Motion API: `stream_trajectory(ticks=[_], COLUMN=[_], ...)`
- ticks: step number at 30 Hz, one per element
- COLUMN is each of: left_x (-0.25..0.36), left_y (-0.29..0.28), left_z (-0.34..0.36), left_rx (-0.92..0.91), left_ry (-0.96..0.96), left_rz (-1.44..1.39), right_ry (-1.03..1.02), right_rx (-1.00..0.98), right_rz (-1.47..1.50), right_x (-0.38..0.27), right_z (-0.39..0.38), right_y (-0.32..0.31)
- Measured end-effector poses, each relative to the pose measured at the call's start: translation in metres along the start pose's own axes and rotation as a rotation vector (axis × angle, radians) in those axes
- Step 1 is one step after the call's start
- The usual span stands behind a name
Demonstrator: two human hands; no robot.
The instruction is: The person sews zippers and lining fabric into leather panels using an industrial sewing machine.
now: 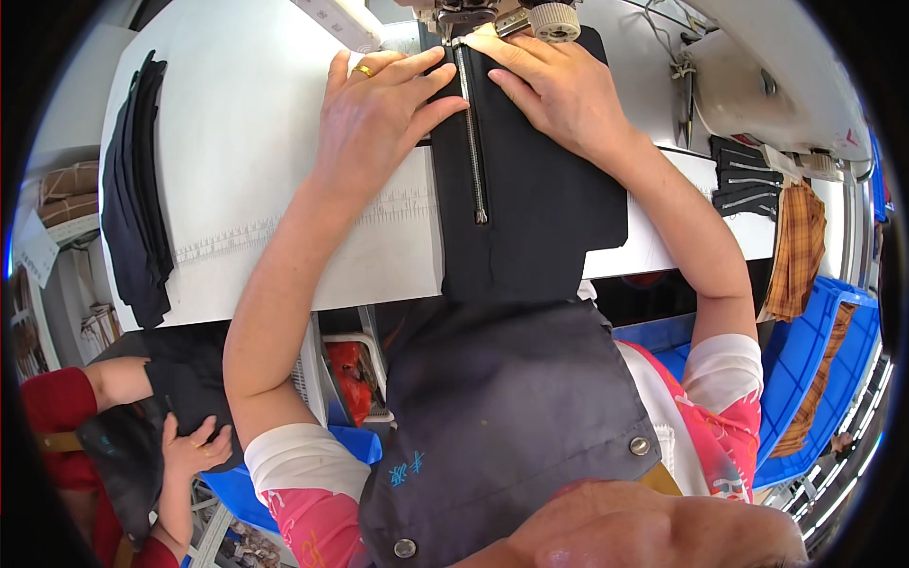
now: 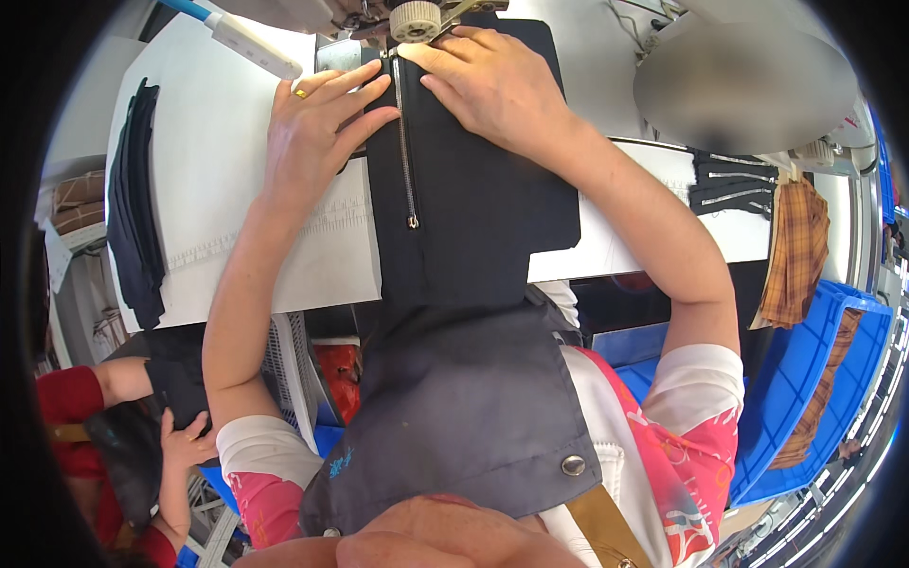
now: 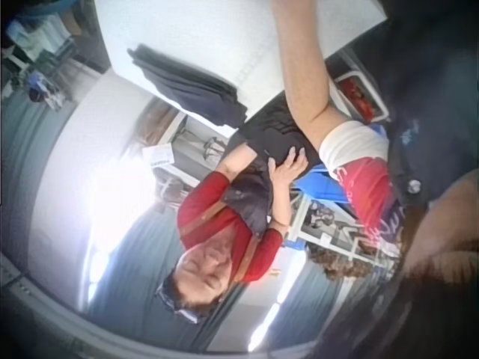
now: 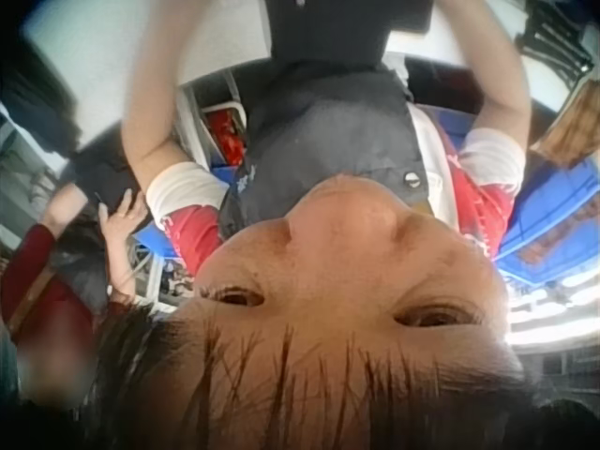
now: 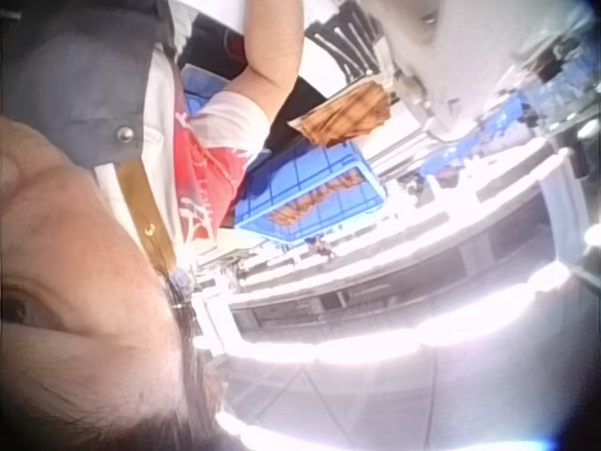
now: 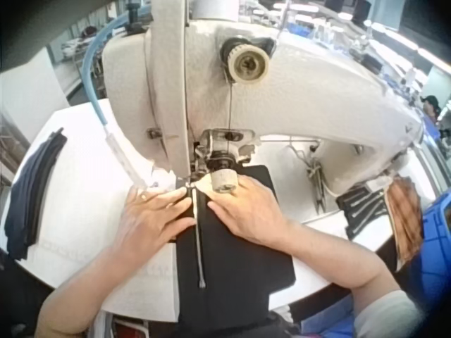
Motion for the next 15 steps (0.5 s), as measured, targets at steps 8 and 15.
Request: stream_trajectory(ticks=[8, 15], left_x=[-0.007, 0.085], left_y=[-0.016, -0.04], left_z=[-0.057, -0.102], left_rx=[-0.163, -0.162], left_ry=[-0.207, 0.189], left_rz=[-0.55, -0.131], right_ry=[-0.208, -0.084], right_rx=[-0.368, -0.244], right_rz=[0.451, 0.439], right_x=[-0.057, -0.072], right_z=[-0.079, -0.101], right_y=[-0.049, -0.053])
Point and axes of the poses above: each hand's wrist, its own z-axis towards the middle knuckle, its own y-axis out of the palm, x = y × z, the point moved 9 cm from there along z, towards the middle knuckle, and after that the axes turned 4 degrees about z, right-handed, at the moved point
